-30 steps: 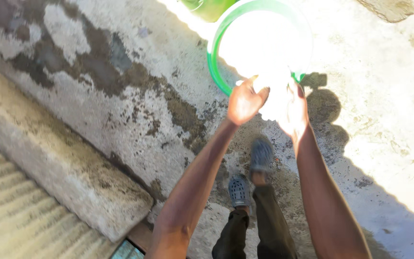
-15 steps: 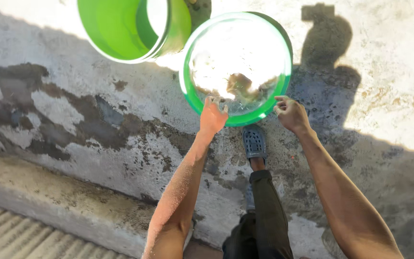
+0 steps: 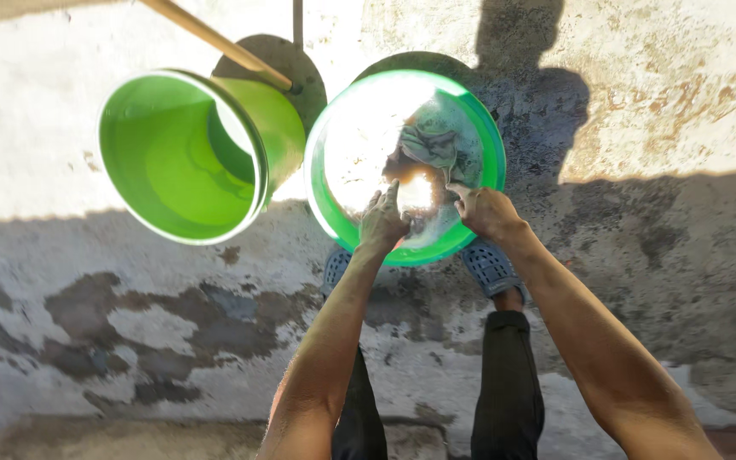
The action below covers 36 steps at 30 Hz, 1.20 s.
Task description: The person washes a garment by hand using a bucket of soapy water, scrubbing it against a concrete floor and wringing it out several times before discarding the used water on grass.
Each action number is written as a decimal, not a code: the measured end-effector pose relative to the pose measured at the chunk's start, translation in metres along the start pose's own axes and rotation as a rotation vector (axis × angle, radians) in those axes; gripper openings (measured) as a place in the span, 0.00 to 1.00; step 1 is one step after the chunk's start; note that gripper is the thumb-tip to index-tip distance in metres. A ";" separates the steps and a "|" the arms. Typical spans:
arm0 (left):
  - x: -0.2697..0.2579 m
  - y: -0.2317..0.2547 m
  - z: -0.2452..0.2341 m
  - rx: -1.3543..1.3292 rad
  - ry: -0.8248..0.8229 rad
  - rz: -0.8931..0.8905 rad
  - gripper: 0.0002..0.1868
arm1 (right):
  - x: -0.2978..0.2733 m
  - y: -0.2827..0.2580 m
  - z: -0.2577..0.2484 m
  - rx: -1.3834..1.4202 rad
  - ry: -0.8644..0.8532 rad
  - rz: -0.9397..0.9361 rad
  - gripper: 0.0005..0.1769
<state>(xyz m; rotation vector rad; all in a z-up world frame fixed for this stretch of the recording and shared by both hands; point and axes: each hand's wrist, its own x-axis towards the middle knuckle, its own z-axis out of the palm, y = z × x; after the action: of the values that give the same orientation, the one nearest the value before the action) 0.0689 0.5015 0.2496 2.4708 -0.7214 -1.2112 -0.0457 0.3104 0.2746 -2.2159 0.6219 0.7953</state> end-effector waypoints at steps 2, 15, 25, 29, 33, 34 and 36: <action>0.022 -0.021 0.001 0.059 -0.072 0.037 0.42 | 0.025 -0.006 0.009 0.074 0.060 0.015 0.24; 0.109 -0.188 0.106 0.564 -0.156 0.369 0.26 | 0.128 0.065 0.212 0.022 0.320 0.152 0.31; 0.117 -0.178 0.103 -0.068 -0.179 0.005 0.21 | 0.090 -0.018 0.253 0.374 0.124 0.355 0.28; 0.080 -0.128 0.040 -1.461 -0.143 -0.055 0.24 | 0.061 -0.037 0.214 1.802 0.254 0.359 0.40; -0.022 -0.065 -0.039 -0.984 -0.164 0.309 0.24 | 0.031 -0.068 0.163 1.929 0.279 0.638 0.43; -0.045 -0.045 -0.060 -0.668 -0.052 0.433 0.26 | 0.024 -0.073 0.148 1.929 0.279 0.624 0.43; -0.078 -0.014 -0.098 -0.364 0.073 0.359 0.30 | 0.011 -0.083 0.118 1.592 0.351 0.531 0.38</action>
<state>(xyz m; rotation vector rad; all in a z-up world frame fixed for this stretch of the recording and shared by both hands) 0.1110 0.5604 0.3524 1.9763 -0.8012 -1.0080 -0.0285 0.4493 0.2361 -0.6802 1.3840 -0.0418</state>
